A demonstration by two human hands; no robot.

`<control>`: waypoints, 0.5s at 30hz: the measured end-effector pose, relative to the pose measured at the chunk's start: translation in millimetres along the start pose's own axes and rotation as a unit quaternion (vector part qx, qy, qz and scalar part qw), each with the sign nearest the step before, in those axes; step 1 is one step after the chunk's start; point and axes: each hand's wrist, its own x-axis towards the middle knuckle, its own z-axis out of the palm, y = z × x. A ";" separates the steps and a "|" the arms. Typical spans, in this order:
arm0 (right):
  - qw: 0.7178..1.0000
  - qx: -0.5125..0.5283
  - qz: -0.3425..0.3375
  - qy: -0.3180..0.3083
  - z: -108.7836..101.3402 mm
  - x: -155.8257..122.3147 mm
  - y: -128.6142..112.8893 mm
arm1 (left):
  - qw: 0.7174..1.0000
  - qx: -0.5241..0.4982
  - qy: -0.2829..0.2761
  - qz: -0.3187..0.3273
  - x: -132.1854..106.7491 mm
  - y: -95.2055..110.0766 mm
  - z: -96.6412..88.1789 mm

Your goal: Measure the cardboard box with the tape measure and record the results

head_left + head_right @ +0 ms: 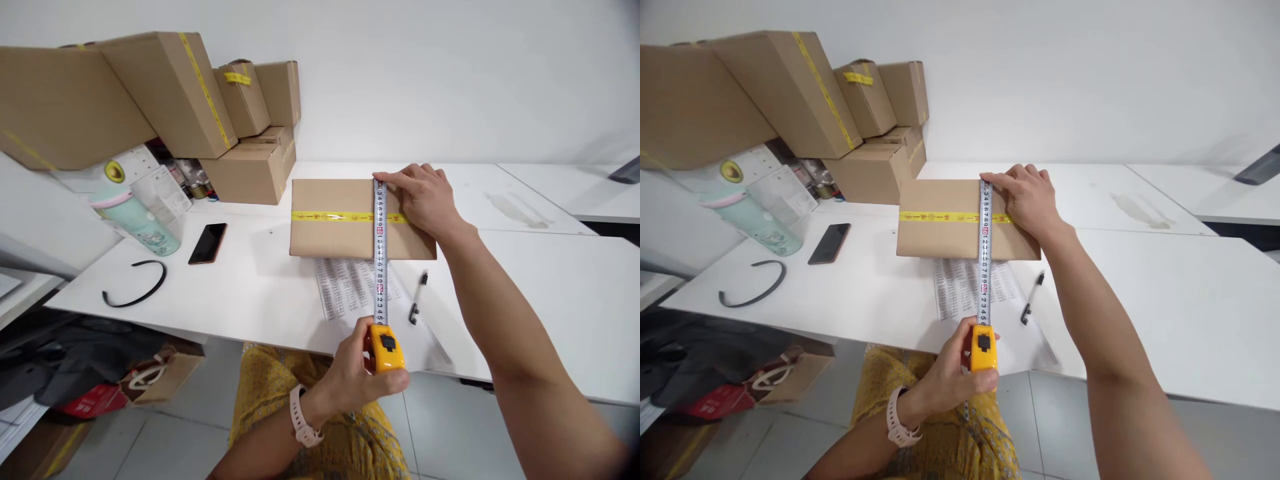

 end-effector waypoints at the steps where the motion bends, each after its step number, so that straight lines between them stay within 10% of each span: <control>1: 1.000 -0.005 0.002 -0.003 -0.9 0.0 -0.8 | 1.000 -0.002 -0.002 0.001 -0.1 -0.6 -0.2; 15: 1.000 0.000 0.002 -0.003 -1.2 -0.6 -0.2 | 1.000 -0.004 -0.008 -0.002 0.9 -4.9 -5.6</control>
